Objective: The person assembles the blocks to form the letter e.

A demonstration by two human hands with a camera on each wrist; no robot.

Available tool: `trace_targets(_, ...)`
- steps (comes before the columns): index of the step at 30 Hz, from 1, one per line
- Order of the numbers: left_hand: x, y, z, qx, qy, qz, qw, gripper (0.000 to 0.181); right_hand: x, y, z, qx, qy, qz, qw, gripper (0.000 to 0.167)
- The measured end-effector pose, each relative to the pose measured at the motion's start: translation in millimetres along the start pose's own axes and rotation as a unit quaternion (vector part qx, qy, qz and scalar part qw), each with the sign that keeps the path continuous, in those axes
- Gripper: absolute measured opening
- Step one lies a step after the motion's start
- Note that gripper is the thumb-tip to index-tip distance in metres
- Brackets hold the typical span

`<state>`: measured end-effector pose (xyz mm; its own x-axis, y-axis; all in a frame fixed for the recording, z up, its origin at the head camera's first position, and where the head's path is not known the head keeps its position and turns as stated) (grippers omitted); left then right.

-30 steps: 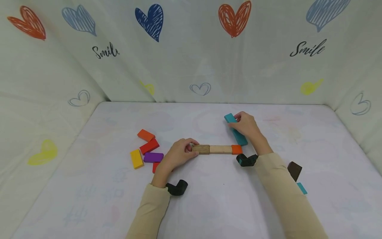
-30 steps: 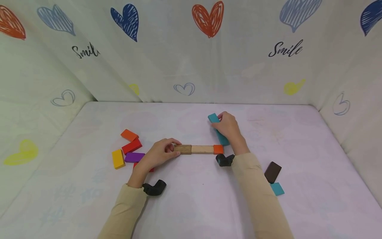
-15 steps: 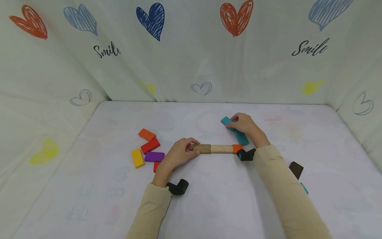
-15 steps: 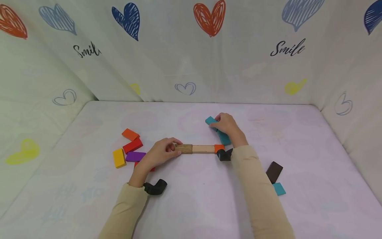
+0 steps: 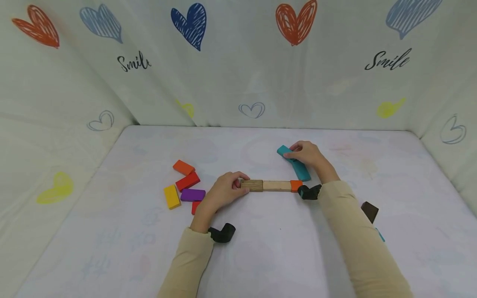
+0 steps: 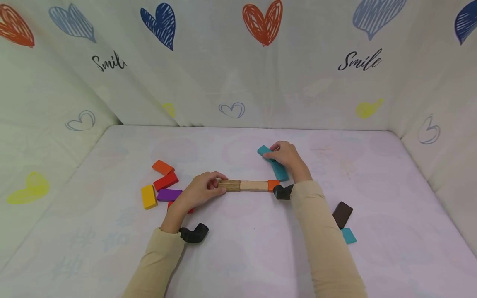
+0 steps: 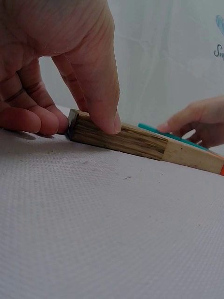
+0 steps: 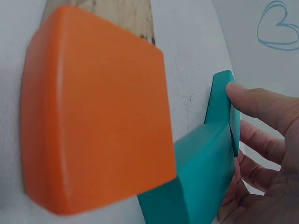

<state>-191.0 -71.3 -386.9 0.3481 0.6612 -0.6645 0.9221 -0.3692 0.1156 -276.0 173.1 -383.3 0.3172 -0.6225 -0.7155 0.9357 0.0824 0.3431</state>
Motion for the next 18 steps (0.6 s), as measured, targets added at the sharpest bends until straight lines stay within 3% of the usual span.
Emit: trace_targets(18,0.4,1.1,1.2,-0.015,0.003,-0.002,0.9999,0.027,1.3,2.4,1.8,-0.005,-0.002,-0.007,1.0000,0.051)
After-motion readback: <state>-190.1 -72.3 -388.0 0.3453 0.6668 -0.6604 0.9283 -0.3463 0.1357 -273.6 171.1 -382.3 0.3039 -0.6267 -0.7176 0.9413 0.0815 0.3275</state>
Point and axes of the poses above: each hand's wrist, its own y-axis away from the middle knuckle, its own x-axis out of the palm, z = x × y, the point moved 5 cm from there along -y, towards the middle knuckle, and after that the axes turned 1 degree about z, right-handed, at the moved point
